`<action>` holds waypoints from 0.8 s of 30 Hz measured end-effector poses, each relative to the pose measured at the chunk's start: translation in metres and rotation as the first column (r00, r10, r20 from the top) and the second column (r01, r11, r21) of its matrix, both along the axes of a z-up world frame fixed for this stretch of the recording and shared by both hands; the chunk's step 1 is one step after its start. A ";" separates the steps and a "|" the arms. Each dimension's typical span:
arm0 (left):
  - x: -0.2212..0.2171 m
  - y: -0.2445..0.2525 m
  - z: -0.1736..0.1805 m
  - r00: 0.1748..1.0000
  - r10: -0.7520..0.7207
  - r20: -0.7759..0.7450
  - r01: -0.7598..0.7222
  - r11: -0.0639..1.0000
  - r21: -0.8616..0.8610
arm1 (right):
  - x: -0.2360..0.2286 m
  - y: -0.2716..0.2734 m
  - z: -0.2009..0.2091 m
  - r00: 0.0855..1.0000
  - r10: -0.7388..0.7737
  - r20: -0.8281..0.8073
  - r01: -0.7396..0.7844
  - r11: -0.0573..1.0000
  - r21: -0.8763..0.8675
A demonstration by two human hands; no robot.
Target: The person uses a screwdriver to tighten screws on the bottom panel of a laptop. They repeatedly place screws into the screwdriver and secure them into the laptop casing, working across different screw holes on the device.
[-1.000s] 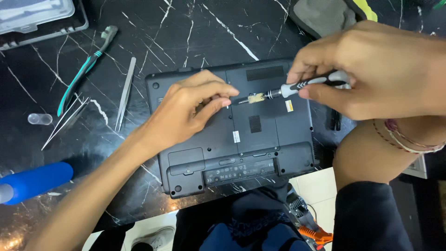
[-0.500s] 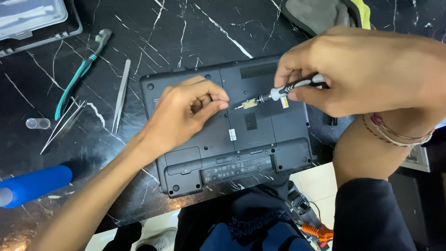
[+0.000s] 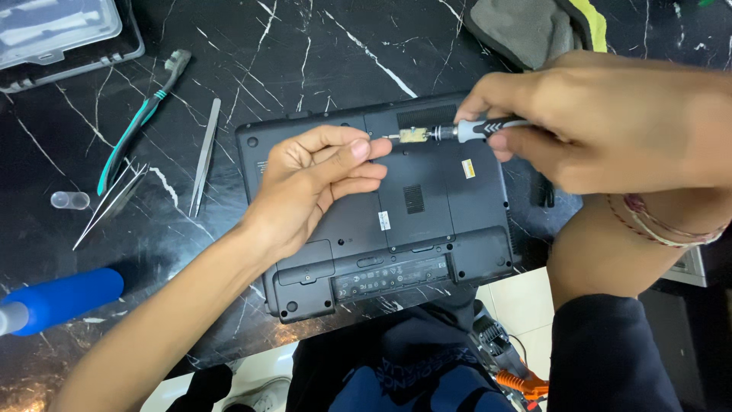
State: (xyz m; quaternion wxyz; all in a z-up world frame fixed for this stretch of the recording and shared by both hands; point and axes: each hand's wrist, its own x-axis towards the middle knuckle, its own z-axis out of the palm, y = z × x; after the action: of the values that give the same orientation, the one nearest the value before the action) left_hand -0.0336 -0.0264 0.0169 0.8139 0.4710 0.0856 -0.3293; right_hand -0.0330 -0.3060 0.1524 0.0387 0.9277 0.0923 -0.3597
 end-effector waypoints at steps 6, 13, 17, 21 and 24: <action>-0.009 0.000 -0.004 0.999 0.029 0.017 -0.026 0.988 -0.149 | -0.003 -0.012 0.003 0.999 -0.014 0.040 0.013 1.000 0.025; -0.013 -0.005 0.002 0.997 0.060 -0.050 -0.068 0.982 -0.175 | -0.002 0.004 0.005 0.998 0.050 -0.048 -0.052 0.998 -0.037; -0.014 -0.005 0.005 0.994 0.077 -0.083 -0.090 0.981 -0.172 | -0.001 0.009 0.007 0.996 0.047 -0.074 -0.050 0.998 -0.037; -0.014 -0.005 0.003 0.994 0.067 -0.083 -0.081 0.980 -0.179 | 0.000 0.007 0.008 0.994 0.017 -0.105 -0.020 1.000 -0.023; -0.014 -0.005 -0.001 0.994 0.064 -0.086 -0.080 0.977 -0.197 | 0.002 0.002 0.005 0.992 0.030 -0.120 -0.031 1.000 -0.005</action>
State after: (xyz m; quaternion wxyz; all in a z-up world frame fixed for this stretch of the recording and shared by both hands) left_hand -0.0476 -0.0313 0.0158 0.8645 0.3699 0.1015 -0.3249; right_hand -0.0313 -0.3037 0.1577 0.0416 0.9027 0.1076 -0.4146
